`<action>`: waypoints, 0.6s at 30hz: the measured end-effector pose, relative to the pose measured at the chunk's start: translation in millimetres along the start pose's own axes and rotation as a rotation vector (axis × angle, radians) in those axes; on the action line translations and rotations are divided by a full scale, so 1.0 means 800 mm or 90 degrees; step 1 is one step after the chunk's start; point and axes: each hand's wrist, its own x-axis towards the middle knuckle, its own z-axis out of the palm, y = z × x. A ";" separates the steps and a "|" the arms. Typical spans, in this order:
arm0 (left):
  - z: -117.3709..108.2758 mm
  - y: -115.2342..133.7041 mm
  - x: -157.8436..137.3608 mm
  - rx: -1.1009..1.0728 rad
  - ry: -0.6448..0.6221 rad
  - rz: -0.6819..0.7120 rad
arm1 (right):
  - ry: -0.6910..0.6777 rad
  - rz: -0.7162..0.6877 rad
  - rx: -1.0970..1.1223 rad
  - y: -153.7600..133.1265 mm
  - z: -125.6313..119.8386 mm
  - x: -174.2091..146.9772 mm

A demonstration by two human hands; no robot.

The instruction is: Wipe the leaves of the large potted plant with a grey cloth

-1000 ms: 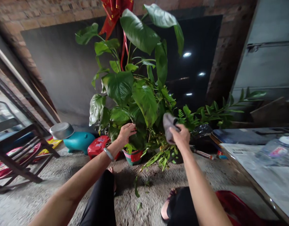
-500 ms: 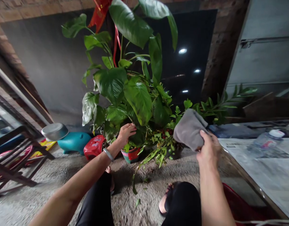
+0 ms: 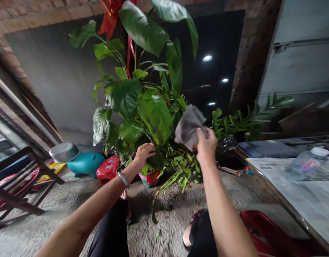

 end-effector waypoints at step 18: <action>-0.007 0.002 -0.009 -0.003 0.027 -0.012 | -0.245 0.080 -0.160 0.045 0.004 -0.106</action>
